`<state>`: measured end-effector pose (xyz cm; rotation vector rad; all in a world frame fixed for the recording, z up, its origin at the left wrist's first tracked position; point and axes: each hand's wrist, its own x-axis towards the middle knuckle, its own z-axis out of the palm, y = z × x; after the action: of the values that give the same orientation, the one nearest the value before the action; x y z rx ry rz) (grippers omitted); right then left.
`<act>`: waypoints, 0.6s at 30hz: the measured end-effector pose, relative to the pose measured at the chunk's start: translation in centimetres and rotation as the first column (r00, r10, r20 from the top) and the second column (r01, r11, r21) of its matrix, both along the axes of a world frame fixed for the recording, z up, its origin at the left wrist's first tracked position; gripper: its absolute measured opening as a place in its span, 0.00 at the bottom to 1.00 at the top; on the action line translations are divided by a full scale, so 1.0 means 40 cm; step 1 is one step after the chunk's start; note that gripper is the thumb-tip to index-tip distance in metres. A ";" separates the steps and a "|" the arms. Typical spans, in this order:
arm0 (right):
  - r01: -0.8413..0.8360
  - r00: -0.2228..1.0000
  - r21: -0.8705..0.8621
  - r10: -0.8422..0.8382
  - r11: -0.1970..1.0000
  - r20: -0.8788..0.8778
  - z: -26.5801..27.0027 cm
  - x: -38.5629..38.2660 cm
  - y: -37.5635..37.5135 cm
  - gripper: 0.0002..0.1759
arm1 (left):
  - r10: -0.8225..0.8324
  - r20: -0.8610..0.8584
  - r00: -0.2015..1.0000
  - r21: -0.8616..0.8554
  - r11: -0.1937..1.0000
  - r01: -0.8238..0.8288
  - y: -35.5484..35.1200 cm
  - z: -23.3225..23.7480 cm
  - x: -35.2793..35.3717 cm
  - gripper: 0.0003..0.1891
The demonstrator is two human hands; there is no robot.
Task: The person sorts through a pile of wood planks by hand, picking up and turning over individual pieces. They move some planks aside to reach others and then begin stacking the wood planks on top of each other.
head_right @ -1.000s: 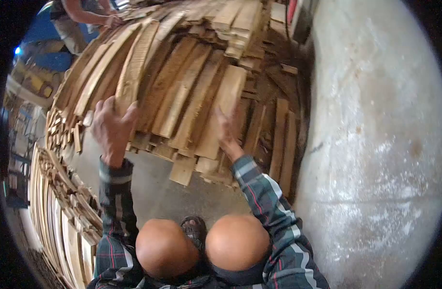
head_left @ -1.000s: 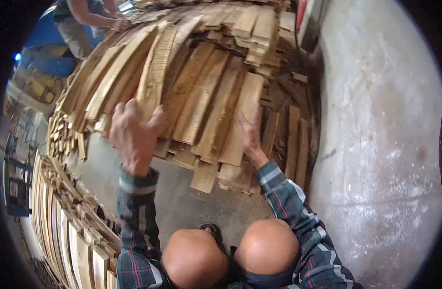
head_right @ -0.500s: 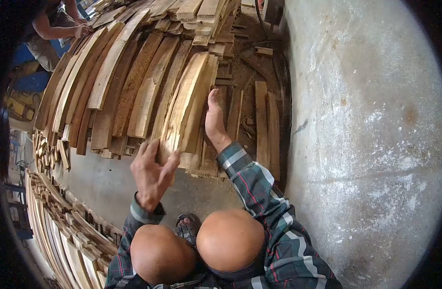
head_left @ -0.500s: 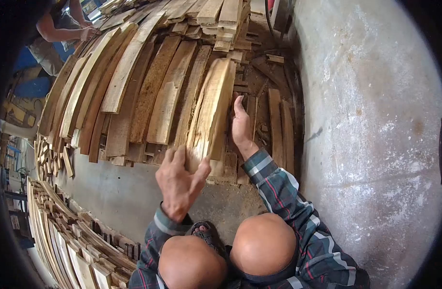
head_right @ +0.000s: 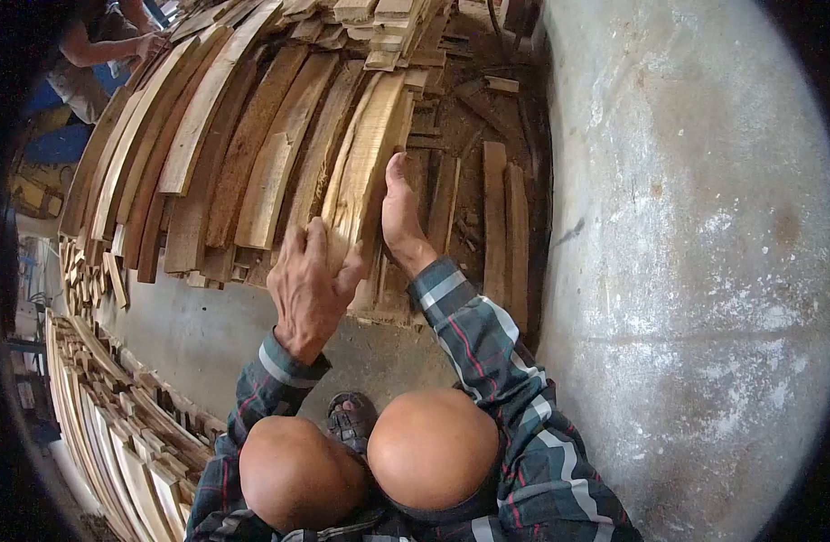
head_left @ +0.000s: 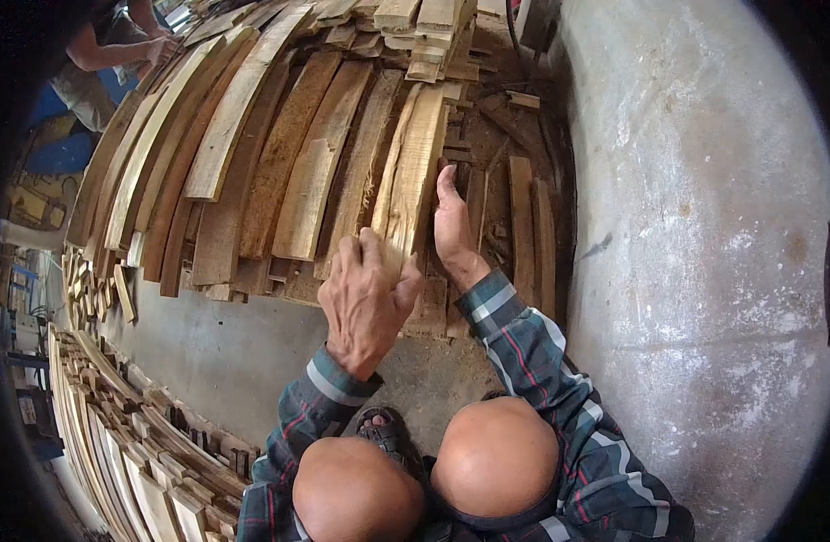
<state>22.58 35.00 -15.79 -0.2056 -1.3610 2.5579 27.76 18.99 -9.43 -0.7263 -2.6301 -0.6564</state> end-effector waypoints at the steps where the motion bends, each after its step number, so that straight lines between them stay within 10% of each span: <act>1: -0.020 1.000 -0.053 0.021 0.998 0.023 0.009 0.001 -0.003 0.41 | 0.007 -0.025 1.000 -0.026 1.000 -0.008 0.008 -0.006 -0.006 0.28; 6: 0.069 0.995 0.298 -0.088 0.952 0.050 -0.016 -0.034 -0.001 0.44 | 0.043 -0.074 0.996 -0.105 0.993 -0.050 0.034 -0.031 0.003 0.32; 10: 0.170 0.953 0.747 -0.300 0.643 0.042 -0.027 -0.067 -0.024 0.47 | 0.046 -0.074 0.996 -0.102 0.993 -0.054 0.021 -0.026 0.008 0.32; 14: 0.128 0.978 0.730 -0.206 0.672 0.018 -0.023 -0.062 -0.007 0.46 | 0.013 -0.148 0.989 -0.146 0.989 -0.035 0.019 -0.002 0.002 0.30; 18: 0.237 0.969 0.268 -0.208 0.934 -0.132 -0.042 -0.042 0.025 0.42 | 0.059 -0.264 0.963 -0.075 0.994 -0.081 -0.032 0.079 -0.024 0.27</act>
<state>20.92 36.01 -17.45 -0.1646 -1.5454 2.1331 26.80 17.71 -6.27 -0.6887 -2.4385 -0.3990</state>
